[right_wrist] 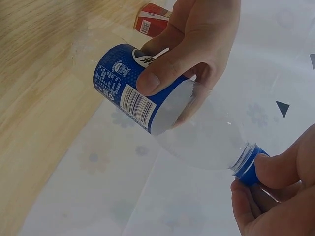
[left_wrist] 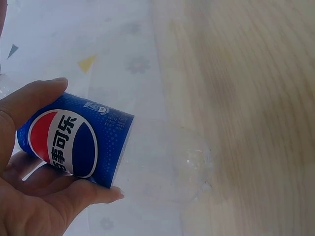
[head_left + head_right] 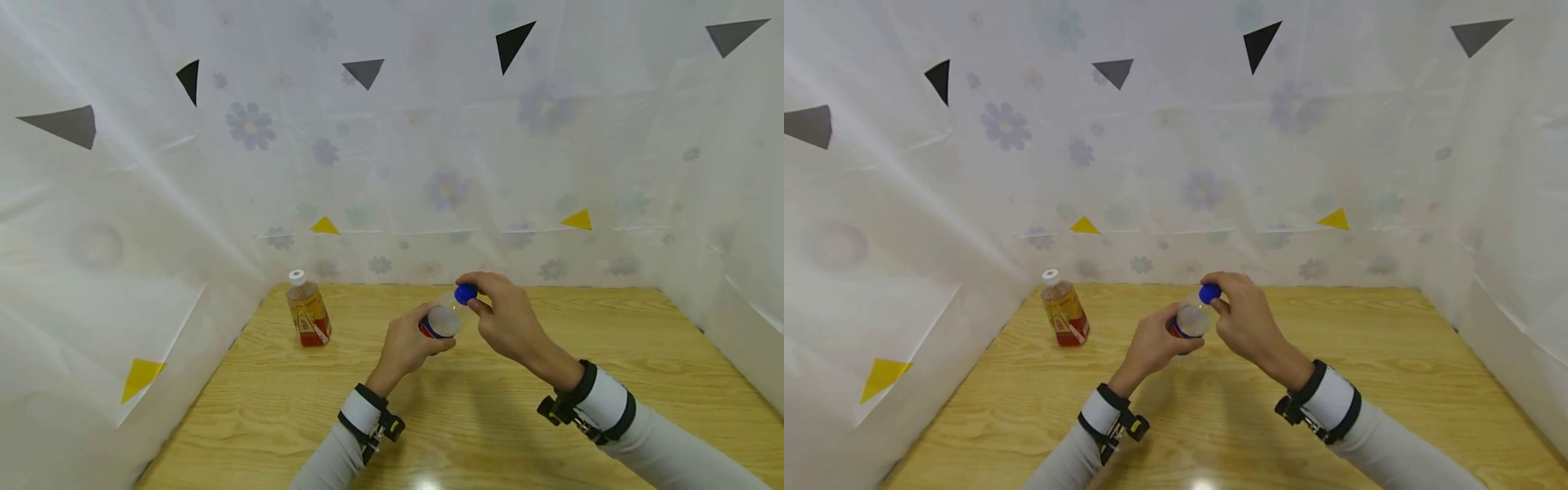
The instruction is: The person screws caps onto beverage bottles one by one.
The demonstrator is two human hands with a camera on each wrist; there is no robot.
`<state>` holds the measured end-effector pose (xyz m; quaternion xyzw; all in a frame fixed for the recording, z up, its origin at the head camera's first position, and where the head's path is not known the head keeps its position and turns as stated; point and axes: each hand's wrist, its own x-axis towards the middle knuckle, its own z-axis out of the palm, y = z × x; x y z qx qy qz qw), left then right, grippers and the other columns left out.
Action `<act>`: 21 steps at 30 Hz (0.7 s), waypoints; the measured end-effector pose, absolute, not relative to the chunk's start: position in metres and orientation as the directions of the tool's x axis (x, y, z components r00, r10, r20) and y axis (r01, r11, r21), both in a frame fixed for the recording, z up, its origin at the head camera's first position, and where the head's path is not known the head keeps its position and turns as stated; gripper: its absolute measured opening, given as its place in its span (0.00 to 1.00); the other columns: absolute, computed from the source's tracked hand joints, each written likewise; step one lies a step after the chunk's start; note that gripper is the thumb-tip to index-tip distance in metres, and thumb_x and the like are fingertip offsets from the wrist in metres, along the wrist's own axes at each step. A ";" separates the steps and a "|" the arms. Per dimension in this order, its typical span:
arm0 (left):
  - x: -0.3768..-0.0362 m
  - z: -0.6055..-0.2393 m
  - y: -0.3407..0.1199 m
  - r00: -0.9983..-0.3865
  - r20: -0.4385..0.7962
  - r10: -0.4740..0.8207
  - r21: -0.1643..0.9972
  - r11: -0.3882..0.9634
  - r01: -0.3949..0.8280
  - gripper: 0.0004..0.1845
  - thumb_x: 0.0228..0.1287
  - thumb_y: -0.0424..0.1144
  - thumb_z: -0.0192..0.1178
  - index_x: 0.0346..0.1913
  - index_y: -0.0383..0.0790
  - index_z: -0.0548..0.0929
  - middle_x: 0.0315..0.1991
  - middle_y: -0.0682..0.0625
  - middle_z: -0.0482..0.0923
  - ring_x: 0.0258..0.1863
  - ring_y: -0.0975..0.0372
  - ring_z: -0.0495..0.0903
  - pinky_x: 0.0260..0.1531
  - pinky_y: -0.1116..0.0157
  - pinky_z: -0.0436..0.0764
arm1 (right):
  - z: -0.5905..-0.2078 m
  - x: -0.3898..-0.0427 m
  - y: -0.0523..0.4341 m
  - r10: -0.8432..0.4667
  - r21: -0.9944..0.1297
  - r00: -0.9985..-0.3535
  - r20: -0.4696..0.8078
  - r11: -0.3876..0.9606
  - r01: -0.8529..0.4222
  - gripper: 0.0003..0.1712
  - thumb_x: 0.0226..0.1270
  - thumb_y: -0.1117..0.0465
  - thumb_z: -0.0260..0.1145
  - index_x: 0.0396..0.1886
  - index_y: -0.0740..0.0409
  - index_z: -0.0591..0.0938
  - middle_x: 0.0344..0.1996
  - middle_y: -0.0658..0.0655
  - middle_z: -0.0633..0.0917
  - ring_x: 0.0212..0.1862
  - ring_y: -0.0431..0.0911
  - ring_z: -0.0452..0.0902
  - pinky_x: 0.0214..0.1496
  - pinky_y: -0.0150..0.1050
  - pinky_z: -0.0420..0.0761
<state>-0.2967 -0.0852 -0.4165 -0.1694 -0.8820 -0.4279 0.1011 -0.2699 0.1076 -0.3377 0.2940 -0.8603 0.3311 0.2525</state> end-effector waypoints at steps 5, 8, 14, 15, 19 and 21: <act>-0.296 -0.415 -0.086 -0.919 0.334 0.209 0.720 0.573 0.392 0.34 0.53 0.48 0.78 0.64 0.47 0.81 0.50 0.47 0.87 0.46 0.56 0.86 0.42 0.62 0.84 | -0.338 -0.272 0.106 -0.330 -0.419 -0.699 0.634 0.614 -0.669 0.18 0.66 0.79 0.63 0.54 0.66 0.82 0.48 0.64 0.86 0.50 0.59 0.82 0.49 0.55 0.84; -0.295 -0.416 -0.086 -0.916 0.341 0.209 0.717 0.572 0.398 0.35 0.53 0.47 0.78 0.65 0.47 0.81 0.50 0.46 0.87 0.47 0.55 0.86 0.42 0.61 0.84 | -0.338 -0.272 0.105 -0.327 -0.418 -0.697 0.638 0.613 -0.671 0.18 0.65 0.79 0.64 0.53 0.67 0.82 0.46 0.64 0.86 0.49 0.58 0.82 0.48 0.55 0.84; -0.295 -0.416 -0.085 -0.917 0.342 0.205 0.716 0.576 0.395 0.35 0.52 0.47 0.79 0.65 0.47 0.81 0.50 0.47 0.87 0.47 0.55 0.86 0.42 0.60 0.84 | -0.339 -0.271 0.105 -0.313 -0.428 -0.705 0.637 0.617 -0.661 0.18 0.64 0.80 0.63 0.52 0.67 0.82 0.46 0.65 0.85 0.49 0.59 0.82 0.49 0.56 0.84; -0.295 -0.415 -0.085 -0.917 0.343 0.204 0.716 0.575 0.395 0.34 0.52 0.47 0.79 0.64 0.48 0.81 0.49 0.47 0.87 0.47 0.55 0.86 0.42 0.60 0.84 | -0.340 -0.271 0.105 -0.308 -0.431 -0.708 0.635 0.619 -0.656 0.18 0.64 0.80 0.63 0.52 0.67 0.81 0.46 0.65 0.85 0.49 0.59 0.82 0.49 0.56 0.83; -0.295 -0.415 -0.083 -0.914 0.351 0.202 0.716 0.572 0.401 0.32 0.52 0.48 0.79 0.61 0.48 0.83 0.48 0.48 0.87 0.46 0.55 0.86 0.42 0.60 0.83 | -0.340 -0.271 0.106 -0.294 -0.446 -0.719 0.630 0.621 -0.645 0.18 0.64 0.80 0.63 0.52 0.67 0.81 0.46 0.65 0.85 0.48 0.59 0.82 0.49 0.56 0.84; -0.295 -0.414 -0.082 -0.914 0.354 0.199 0.715 0.572 0.402 0.31 0.52 0.48 0.79 0.61 0.48 0.83 0.48 0.48 0.87 0.46 0.56 0.86 0.41 0.60 0.83 | -0.340 -0.271 0.106 -0.290 -0.450 -0.721 0.629 0.621 -0.642 0.17 0.64 0.80 0.63 0.52 0.67 0.81 0.46 0.65 0.84 0.48 0.59 0.82 0.48 0.56 0.84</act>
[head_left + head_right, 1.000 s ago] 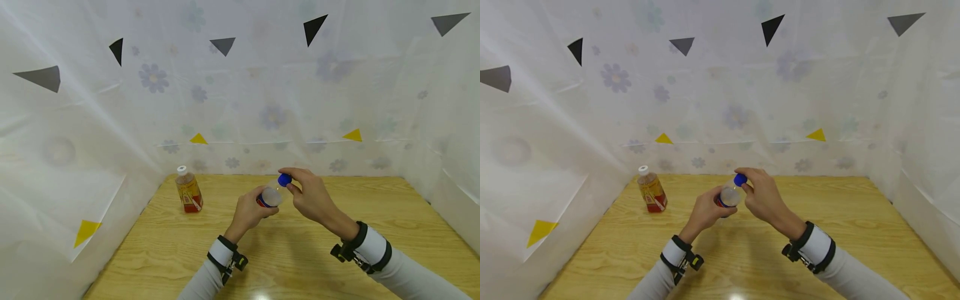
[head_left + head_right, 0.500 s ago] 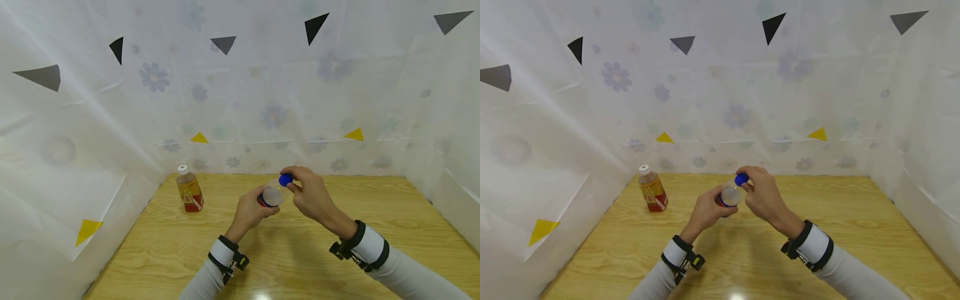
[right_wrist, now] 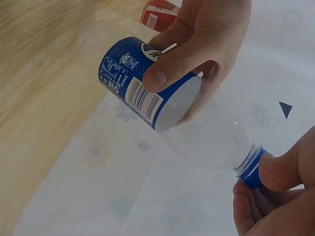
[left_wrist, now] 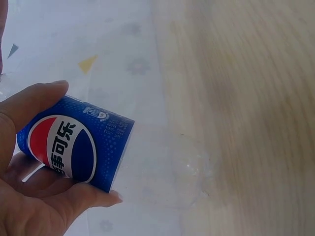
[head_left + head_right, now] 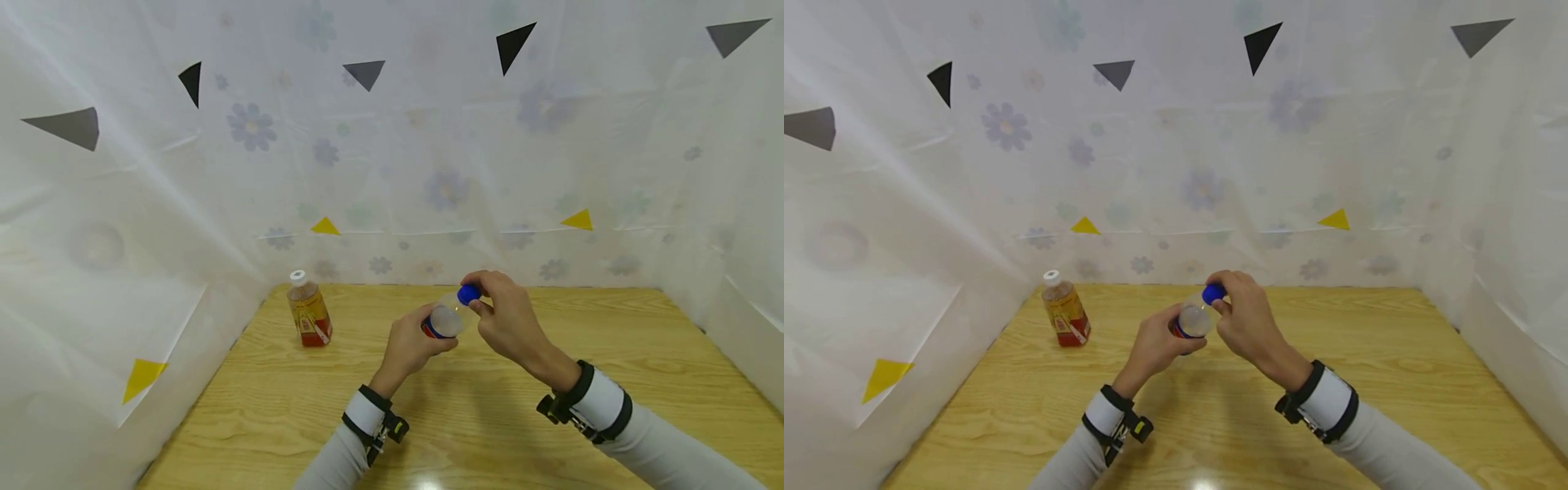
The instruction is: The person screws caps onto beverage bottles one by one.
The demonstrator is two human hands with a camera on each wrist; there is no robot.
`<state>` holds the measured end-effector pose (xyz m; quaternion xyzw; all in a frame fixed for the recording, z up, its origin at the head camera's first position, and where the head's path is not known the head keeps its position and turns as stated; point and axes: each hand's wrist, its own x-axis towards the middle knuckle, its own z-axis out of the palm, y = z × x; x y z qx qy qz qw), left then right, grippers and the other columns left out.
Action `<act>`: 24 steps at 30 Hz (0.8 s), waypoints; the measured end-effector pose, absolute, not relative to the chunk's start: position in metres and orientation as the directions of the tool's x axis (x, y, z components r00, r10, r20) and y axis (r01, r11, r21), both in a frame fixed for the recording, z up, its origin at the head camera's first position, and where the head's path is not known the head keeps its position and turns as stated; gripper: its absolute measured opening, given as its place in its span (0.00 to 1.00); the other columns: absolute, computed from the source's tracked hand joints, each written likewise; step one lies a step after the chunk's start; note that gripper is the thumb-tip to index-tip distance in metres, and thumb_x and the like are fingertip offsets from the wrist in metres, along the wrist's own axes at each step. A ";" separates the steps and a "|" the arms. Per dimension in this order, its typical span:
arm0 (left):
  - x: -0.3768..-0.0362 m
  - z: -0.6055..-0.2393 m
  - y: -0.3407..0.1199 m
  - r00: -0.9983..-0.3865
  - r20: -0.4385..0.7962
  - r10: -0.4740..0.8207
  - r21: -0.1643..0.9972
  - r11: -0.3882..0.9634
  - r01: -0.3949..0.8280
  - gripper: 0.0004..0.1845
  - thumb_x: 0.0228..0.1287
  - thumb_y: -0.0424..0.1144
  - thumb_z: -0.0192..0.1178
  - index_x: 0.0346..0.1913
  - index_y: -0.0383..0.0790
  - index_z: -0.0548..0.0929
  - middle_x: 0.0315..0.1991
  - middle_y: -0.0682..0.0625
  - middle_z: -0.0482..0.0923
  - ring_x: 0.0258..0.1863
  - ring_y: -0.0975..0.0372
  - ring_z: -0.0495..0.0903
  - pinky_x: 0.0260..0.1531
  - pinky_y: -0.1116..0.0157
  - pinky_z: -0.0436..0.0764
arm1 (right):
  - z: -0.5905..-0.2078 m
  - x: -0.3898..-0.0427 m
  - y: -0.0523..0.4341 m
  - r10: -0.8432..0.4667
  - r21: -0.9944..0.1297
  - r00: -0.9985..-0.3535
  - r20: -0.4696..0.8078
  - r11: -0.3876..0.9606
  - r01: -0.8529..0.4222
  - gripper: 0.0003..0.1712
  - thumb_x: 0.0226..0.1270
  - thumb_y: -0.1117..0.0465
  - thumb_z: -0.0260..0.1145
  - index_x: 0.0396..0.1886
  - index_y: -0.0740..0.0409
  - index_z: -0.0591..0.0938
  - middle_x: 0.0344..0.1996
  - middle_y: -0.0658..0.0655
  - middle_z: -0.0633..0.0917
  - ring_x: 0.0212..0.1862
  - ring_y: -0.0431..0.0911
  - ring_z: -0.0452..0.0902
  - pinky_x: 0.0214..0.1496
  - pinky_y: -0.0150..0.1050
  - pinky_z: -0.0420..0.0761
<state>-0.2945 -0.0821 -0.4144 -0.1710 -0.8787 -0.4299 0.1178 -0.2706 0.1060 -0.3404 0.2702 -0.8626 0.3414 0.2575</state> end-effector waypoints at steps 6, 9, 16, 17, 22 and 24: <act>-0.294 -0.414 -0.081 -0.910 0.367 0.194 0.711 0.573 0.409 0.30 0.51 0.46 0.79 0.60 0.49 0.83 0.48 0.48 0.87 0.45 0.56 0.86 0.41 0.61 0.83 | -0.339 -0.270 0.106 -0.291 -0.452 -0.724 0.625 0.622 -0.640 0.17 0.65 0.79 0.64 0.52 0.67 0.81 0.45 0.65 0.84 0.48 0.59 0.81 0.47 0.55 0.84; -0.295 -0.414 -0.081 -0.906 0.375 0.197 0.710 0.567 0.418 0.30 0.51 0.46 0.79 0.59 0.48 0.83 0.47 0.48 0.88 0.45 0.55 0.86 0.41 0.61 0.83 | -0.339 -0.269 0.107 -0.296 -0.446 -0.724 0.623 0.626 -0.640 0.17 0.65 0.79 0.64 0.52 0.67 0.80 0.45 0.65 0.84 0.48 0.59 0.81 0.47 0.55 0.84; -0.295 -0.416 -0.083 -0.909 0.366 0.199 0.714 0.566 0.412 0.32 0.51 0.46 0.79 0.61 0.48 0.83 0.48 0.48 0.87 0.46 0.56 0.86 0.42 0.62 0.83 | -0.340 -0.268 0.106 -0.306 -0.438 -0.719 0.625 0.625 -0.647 0.17 0.67 0.76 0.64 0.54 0.67 0.81 0.47 0.65 0.84 0.49 0.59 0.82 0.49 0.56 0.84; -0.295 -0.417 -0.083 -0.909 0.366 0.200 0.713 0.568 0.412 0.32 0.51 0.46 0.79 0.62 0.48 0.82 0.49 0.48 0.87 0.46 0.57 0.86 0.42 0.62 0.83 | -0.340 -0.268 0.106 -0.305 -0.439 -0.718 0.625 0.624 -0.647 0.17 0.67 0.76 0.65 0.55 0.67 0.81 0.47 0.65 0.84 0.49 0.59 0.82 0.49 0.56 0.84; -0.296 -0.417 -0.083 -0.909 0.365 0.202 0.710 0.570 0.412 0.32 0.52 0.46 0.79 0.62 0.48 0.82 0.49 0.48 0.87 0.46 0.57 0.86 0.42 0.63 0.84 | -0.342 -0.269 0.106 -0.298 -0.438 -0.715 0.633 0.624 -0.647 0.17 0.66 0.76 0.65 0.55 0.67 0.81 0.48 0.66 0.83 0.50 0.59 0.82 0.49 0.55 0.84; -0.295 -0.417 -0.083 -0.911 0.359 0.202 0.712 0.572 0.407 0.33 0.52 0.47 0.79 0.63 0.49 0.82 0.49 0.48 0.87 0.46 0.57 0.86 0.42 0.63 0.84 | -0.343 -0.269 0.106 -0.297 -0.434 -0.712 0.636 0.625 -0.649 0.17 0.66 0.76 0.65 0.54 0.67 0.81 0.47 0.66 0.83 0.49 0.59 0.82 0.49 0.55 0.84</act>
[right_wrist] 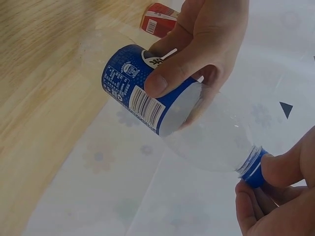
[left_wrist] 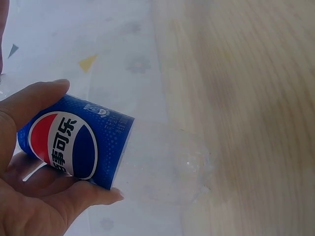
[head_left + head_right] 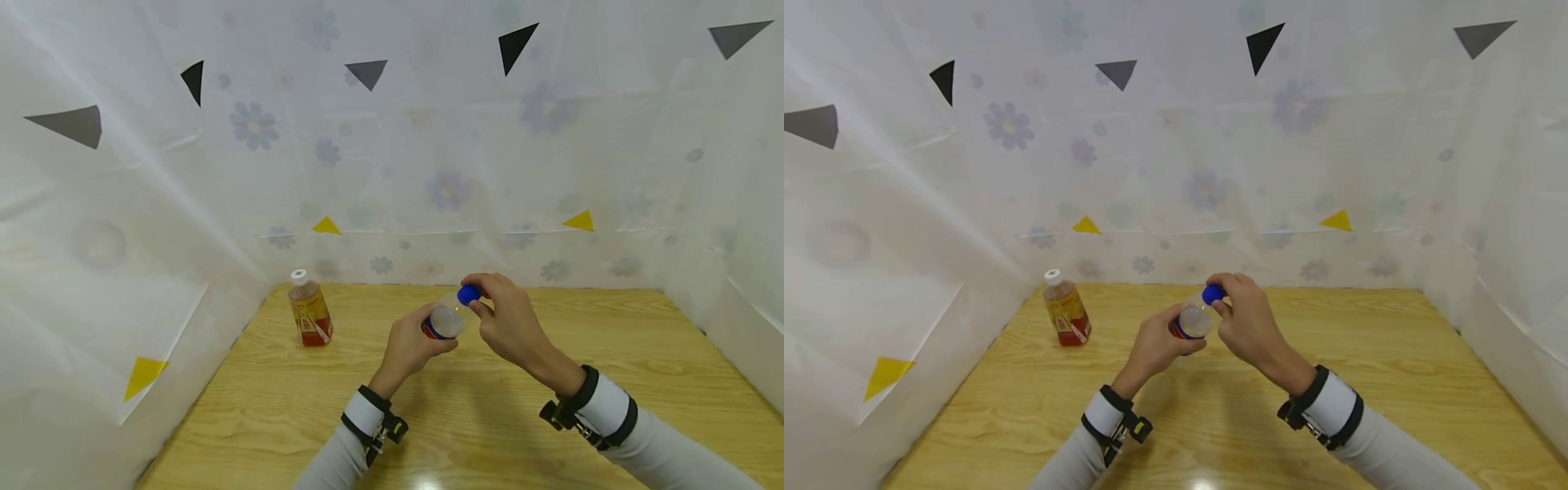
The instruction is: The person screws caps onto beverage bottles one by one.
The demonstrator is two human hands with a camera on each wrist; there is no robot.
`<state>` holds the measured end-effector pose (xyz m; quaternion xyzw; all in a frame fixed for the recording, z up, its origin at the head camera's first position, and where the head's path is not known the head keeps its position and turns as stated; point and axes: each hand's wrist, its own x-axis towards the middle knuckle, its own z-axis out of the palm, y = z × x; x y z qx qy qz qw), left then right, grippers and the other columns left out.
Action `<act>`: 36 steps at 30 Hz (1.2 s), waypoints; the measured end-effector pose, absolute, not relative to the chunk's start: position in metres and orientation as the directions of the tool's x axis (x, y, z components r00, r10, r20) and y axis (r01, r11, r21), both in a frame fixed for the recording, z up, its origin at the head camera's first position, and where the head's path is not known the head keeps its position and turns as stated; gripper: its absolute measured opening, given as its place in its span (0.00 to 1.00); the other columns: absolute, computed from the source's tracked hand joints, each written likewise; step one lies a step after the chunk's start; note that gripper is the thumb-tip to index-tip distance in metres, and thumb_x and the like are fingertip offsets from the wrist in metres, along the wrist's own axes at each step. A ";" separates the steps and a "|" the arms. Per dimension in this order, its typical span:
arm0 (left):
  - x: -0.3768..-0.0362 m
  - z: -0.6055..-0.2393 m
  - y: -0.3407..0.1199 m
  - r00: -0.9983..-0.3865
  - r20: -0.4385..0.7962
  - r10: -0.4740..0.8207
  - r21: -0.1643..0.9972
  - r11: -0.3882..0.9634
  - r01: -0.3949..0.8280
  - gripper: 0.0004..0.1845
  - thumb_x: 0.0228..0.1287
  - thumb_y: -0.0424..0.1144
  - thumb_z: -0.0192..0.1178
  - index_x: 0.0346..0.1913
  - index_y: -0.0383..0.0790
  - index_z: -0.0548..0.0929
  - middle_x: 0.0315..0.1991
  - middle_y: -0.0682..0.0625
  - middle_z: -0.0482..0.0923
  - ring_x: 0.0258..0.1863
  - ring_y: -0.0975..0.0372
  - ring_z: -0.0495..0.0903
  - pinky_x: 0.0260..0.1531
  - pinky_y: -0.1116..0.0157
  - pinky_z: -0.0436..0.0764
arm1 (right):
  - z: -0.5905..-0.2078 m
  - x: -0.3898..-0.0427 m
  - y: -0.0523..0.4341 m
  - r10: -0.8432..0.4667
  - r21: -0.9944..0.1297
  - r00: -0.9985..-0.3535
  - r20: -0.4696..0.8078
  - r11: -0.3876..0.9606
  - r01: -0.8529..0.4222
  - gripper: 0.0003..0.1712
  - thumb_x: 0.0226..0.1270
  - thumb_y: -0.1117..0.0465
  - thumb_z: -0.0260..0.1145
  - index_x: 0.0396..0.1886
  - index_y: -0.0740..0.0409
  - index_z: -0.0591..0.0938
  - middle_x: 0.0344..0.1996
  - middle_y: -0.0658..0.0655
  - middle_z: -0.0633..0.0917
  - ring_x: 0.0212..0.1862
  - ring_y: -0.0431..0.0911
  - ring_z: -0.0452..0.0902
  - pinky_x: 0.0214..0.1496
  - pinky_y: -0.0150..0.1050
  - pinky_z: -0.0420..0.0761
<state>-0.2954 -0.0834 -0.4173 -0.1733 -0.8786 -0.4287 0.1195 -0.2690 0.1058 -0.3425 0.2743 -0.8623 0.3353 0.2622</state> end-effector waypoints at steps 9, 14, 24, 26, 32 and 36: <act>-0.295 -0.417 -0.086 -0.919 0.335 0.209 0.716 0.578 0.392 0.35 0.53 0.47 0.78 0.65 0.48 0.80 0.50 0.47 0.87 0.48 0.55 0.86 0.43 0.62 0.84 | -0.345 -0.271 0.105 -0.298 -0.424 -0.698 0.651 0.620 -0.660 0.18 0.67 0.76 0.65 0.56 0.67 0.81 0.49 0.66 0.84 0.51 0.59 0.82 0.50 0.55 0.84; -0.296 -0.414 -0.086 -0.923 0.320 0.216 0.718 0.580 0.385 0.34 0.53 0.47 0.78 0.64 0.48 0.80 0.50 0.47 0.87 0.48 0.56 0.86 0.43 0.61 0.84 | -0.345 -0.270 0.105 -0.292 -0.453 -0.721 0.629 0.615 -0.645 0.21 0.68 0.74 0.65 0.61 0.67 0.79 0.54 0.68 0.83 0.56 0.61 0.81 0.55 0.58 0.82; -0.296 -0.412 -0.087 -0.923 0.306 0.235 0.727 0.568 0.386 0.34 0.53 0.47 0.78 0.64 0.47 0.80 0.50 0.46 0.86 0.47 0.55 0.86 0.42 0.61 0.84 | -0.348 -0.267 0.111 -0.288 -0.479 -0.765 0.576 0.639 -0.601 0.28 0.68 0.66 0.68 0.66 0.68 0.76 0.59 0.69 0.80 0.61 0.64 0.76 0.59 0.62 0.77; -0.297 -0.413 -0.087 -0.927 0.297 0.231 0.732 0.568 0.376 0.34 0.53 0.47 0.78 0.64 0.47 0.80 0.50 0.47 0.86 0.48 0.56 0.86 0.42 0.62 0.84 | -0.349 -0.267 0.114 -0.299 -0.480 -0.780 0.549 0.652 -0.587 0.28 0.67 0.66 0.69 0.65 0.69 0.76 0.59 0.70 0.80 0.60 0.65 0.76 0.59 0.63 0.76; -0.297 -0.413 -0.088 -0.928 0.296 0.228 0.736 0.565 0.374 0.34 0.53 0.46 0.78 0.65 0.47 0.80 0.51 0.46 0.86 0.50 0.54 0.85 0.46 0.58 0.84 | -0.356 -0.268 0.122 -0.323 -0.484 -0.841 0.434 0.704 -0.520 0.27 0.69 0.63 0.67 0.65 0.70 0.75 0.56 0.71 0.81 0.58 0.65 0.77 0.56 0.63 0.77; -0.297 -0.413 -0.088 -0.926 0.302 0.225 0.728 0.573 0.376 0.34 0.53 0.46 0.78 0.64 0.47 0.80 0.51 0.47 0.86 0.50 0.55 0.85 0.46 0.58 0.84 | -0.364 -0.269 0.126 -0.317 -0.486 -0.852 0.418 0.714 -0.504 0.22 0.72 0.61 0.66 0.60 0.69 0.78 0.51 0.68 0.84 0.54 0.62 0.80 0.52 0.59 0.80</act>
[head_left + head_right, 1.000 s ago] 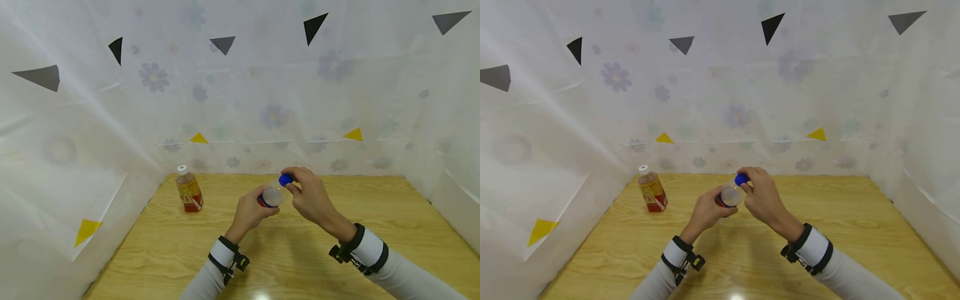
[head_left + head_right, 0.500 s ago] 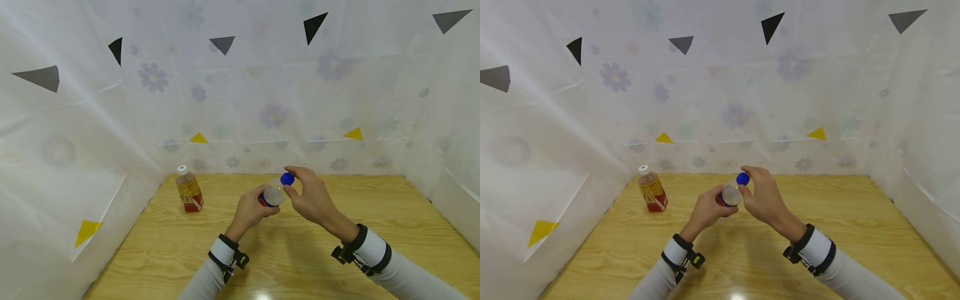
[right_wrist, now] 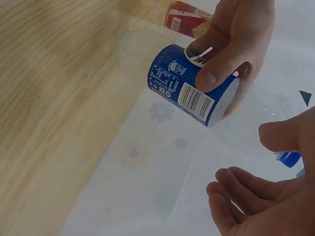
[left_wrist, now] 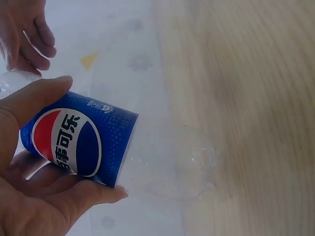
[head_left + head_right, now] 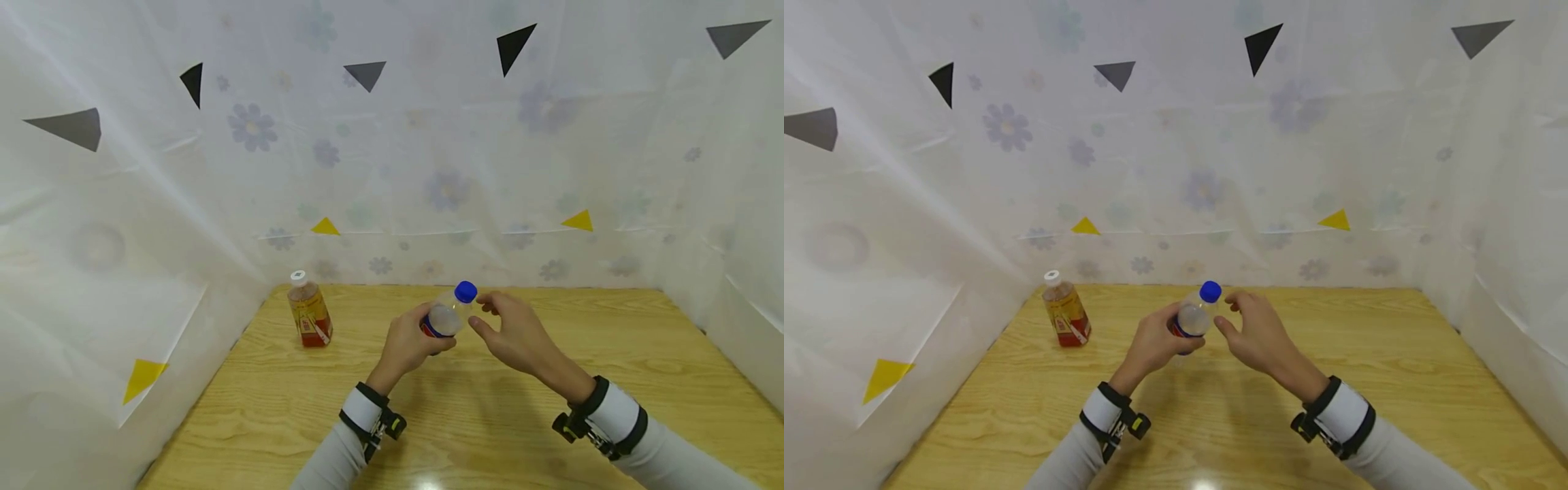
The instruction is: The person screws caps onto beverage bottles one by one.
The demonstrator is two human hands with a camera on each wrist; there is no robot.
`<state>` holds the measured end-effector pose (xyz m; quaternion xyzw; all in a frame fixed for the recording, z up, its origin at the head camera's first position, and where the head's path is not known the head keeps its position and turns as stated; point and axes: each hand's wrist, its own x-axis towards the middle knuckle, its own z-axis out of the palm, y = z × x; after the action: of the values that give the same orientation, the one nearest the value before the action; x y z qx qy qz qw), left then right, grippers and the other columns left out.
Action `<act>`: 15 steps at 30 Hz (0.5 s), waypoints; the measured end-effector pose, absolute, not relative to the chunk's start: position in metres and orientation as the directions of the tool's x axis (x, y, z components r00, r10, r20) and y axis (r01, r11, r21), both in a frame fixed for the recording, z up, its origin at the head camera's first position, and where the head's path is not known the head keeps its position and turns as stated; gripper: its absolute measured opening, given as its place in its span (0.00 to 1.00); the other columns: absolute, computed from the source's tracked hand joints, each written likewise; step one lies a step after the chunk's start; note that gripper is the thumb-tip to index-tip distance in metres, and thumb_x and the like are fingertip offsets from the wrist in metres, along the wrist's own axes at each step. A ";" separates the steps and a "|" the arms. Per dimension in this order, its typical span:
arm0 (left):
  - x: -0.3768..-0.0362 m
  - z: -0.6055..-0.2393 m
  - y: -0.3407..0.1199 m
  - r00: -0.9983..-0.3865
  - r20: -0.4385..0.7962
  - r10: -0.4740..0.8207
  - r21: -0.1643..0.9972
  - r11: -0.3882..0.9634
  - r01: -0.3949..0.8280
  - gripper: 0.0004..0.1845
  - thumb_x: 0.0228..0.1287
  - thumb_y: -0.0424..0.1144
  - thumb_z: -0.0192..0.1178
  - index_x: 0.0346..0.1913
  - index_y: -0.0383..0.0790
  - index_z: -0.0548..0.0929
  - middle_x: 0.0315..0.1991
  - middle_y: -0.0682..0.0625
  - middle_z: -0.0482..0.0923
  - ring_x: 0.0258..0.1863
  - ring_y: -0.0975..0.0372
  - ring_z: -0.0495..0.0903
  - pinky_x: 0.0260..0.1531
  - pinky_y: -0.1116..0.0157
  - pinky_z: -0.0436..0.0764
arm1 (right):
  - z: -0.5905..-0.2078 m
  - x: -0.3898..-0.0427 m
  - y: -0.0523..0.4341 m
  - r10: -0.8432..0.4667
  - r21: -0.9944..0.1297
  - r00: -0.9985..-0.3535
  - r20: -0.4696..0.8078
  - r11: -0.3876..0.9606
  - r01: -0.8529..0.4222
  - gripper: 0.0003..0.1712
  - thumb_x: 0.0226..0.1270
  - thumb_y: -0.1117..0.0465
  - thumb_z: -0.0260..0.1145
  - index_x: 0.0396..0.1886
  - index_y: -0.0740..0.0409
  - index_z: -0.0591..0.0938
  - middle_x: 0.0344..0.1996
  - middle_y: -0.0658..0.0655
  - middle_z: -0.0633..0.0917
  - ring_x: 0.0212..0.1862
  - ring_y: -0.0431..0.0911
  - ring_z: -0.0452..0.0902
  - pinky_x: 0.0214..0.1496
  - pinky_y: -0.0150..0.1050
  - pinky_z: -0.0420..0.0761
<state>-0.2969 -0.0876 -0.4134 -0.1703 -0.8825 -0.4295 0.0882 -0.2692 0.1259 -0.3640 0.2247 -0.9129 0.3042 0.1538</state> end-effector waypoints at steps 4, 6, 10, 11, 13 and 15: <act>-0.296 -0.414 -0.087 -0.933 0.298 0.203 0.729 0.582 0.360 0.34 0.54 0.48 0.78 0.65 0.48 0.79 0.52 0.46 0.86 0.50 0.54 0.86 0.45 0.58 0.84 | -0.371 -0.270 0.130 -0.311 -0.485 -0.847 0.431 0.712 -0.508 0.15 0.73 0.62 0.64 0.53 0.66 0.81 0.47 0.64 0.85 0.51 0.60 0.81 0.50 0.57 0.80; -0.296 -0.413 -0.087 -0.936 0.296 0.188 0.741 0.573 0.349 0.35 0.54 0.48 0.77 0.66 0.47 0.79 0.52 0.45 0.86 0.50 0.53 0.86 0.45 0.56 0.84 | -0.373 -0.271 0.132 -0.310 -0.483 -0.849 0.427 0.715 -0.505 0.13 0.73 0.63 0.63 0.52 0.65 0.82 0.46 0.63 0.86 0.50 0.60 0.81 0.50 0.57 0.80; -0.298 -0.411 -0.089 -0.946 0.289 0.144 0.772 0.549 0.320 0.36 0.54 0.49 0.77 0.66 0.46 0.78 0.52 0.44 0.85 0.50 0.52 0.85 0.45 0.54 0.84 | -0.377 -0.270 0.136 -0.301 -0.485 -0.860 0.411 0.727 -0.486 0.13 0.73 0.62 0.63 0.52 0.64 0.82 0.46 0.63 0.86 0.49 0.58 0.81 0.49 0.56 0.80; -0.300 -0.411 -0.090 -0.948 0.288 0.133 0.779 0.544 0.313 0.36 0.53 0.49 0.78 0.65 0.45 0.78 0.52 0.44 0.85 0.50 0.51 0.86 0.44 0.54 0.85 | -0.379 -0.270 0.137 -0.299 -0.488 -0.863 0.407 0.728 -0.482 0.13 0.73 0.61 0.63 0.52 0.64 0.83 0.46 0.63 0.86 0.49 0.58 0.81 0.48 0.56 0.80; -0.303 -0.410 -0.092 -0.949 0.295 0.112 0.785 0.538 0.307 0.35 0.53 0.49 0.78 0.64 0.45 0.79 0.51 0.44 0.85 0.49 0.51 0.86 0.43 0.54 0.85 | -0.381 -0.270 0.138 -0.295 -0.492 -0.866 0.404 0.728 -0.477 0.13 0.74 0.61 0.64 0.52 0.63 0.83 0.46 0.63 0.86 0.49 0.58 0.81 0.47 0.56 0.81; -0.306 -0.410 -0.095 -0.948 0.304 0.095 0.790 0.530 0.307 0.34 0.53 0.49 0.78 0.63 0.46 0.79 0.50 0.43 0.86 0.48 0.52 0.86 0.42 0.55 0.85 | -0.383 -0.270 0.140 -0.293 -0.493 -0.866 0.406 0.727 -0.477 0.13 0.74 0.60 0.64 0.52 0.63 0.83 0.45 0.62 0.86 0.49 0.57 0.81 0.47 0.56 0.81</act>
<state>-0.3055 -0.0954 -0.4095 -0.1159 -0.8675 -0.4706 0.1123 -0.2696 0.1399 -0.3833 0.2102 -0.9169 0.3037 0.1515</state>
